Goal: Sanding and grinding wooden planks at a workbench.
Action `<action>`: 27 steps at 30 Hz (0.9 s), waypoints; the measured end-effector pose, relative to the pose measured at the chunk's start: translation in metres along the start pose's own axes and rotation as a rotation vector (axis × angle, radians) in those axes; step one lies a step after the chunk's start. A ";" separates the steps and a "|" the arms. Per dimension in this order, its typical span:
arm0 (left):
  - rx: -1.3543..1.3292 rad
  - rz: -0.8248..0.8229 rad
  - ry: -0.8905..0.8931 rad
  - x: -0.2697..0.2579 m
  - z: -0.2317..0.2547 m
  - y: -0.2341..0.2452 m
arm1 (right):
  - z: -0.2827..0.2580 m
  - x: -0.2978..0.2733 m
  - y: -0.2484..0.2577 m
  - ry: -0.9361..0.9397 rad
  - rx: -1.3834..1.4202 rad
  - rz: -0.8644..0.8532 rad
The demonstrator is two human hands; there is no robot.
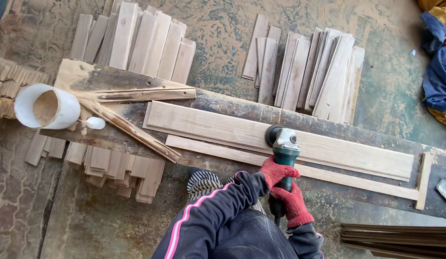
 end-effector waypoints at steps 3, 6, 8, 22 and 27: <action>-0.051 0.041 -0.013 0.002 -0.005 0.020 | 0.000 0.001 -0.016 0.033 -0.075 -0.028; -0.238 0.091 -0.010 -0.001 -0.004 0.055 | -0.011 -0.006 -0.048 0.101 -0.189 -0.080; -0.361 0.140 -0.010 -0.006 -0.003 0.084 | -0.019 -0.016 -0.075 0.102 -0.305 -0.179; -0.376 0.207 0.057 -0.015 0.006 0.107 | -0.031 -0.046 -0.099 0.029 -0.277 -0.200; -0.102 0.149 0.062 -0.017 0.008 0.090 | 0.000 -0.024 -0.070 0.005 -0.131 -0.117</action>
Point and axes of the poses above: each hand's wrist, its own x-axis towards the middle knuckle, its own y-axis out of the back of the hand, z = x × y, the point moved 3 cm from there along x, towards the middle knuckle, and after that the axes turned 13 degrees about z, right-handed, at the moved point
